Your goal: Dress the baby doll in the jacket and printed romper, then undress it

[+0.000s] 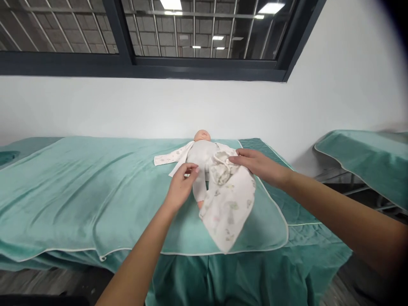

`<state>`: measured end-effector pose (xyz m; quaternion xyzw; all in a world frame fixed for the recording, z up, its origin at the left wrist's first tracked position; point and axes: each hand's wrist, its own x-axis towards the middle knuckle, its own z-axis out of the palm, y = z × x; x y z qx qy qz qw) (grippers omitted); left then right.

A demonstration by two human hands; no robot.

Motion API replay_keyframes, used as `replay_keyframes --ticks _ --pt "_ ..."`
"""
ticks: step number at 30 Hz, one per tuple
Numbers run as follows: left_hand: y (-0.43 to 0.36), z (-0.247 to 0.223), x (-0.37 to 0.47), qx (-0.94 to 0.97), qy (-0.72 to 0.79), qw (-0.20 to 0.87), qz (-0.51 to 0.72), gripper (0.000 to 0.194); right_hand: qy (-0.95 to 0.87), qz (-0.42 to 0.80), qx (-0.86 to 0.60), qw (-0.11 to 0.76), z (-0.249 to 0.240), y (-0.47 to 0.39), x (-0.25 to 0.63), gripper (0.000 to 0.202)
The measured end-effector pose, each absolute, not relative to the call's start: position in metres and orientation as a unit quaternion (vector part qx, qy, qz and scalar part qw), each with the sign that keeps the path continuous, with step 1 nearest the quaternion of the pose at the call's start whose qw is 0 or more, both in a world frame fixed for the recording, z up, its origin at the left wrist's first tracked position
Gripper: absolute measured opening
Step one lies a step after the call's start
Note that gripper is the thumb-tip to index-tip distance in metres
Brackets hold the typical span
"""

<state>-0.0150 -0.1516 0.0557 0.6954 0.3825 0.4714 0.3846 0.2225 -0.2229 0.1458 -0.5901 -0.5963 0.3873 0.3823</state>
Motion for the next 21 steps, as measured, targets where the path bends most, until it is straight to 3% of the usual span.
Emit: replay_keyframes --ticks 3,9,17,21 --pt "-0.173 0.097 -0.021 0.704 0.277 0.446 0.479 0.030 -0.583 0.445 -0.513 0.446 0.161 -0.225 0.190 0.035" --pt "-0.199 0.141 -0.037 0.792 0.248 0.357 0.428 0.069 -0.607 0.494 -0.410 0.469 0.183 -0.240 0.154 0.033" --pt "-0.214 0.182 -0.044 0.775 0.295 0.111 0.548 0.041 -0.625 0.432 -0.430 0.488 0.218 -0.251 0.148 0.045" --pt "-0.250 0.206 -0.038 0.788 0.213 0.138 0.561 0.027 -0.648 0.372 -0.426 0.510 0.242 -0.262 0.145 0.045"
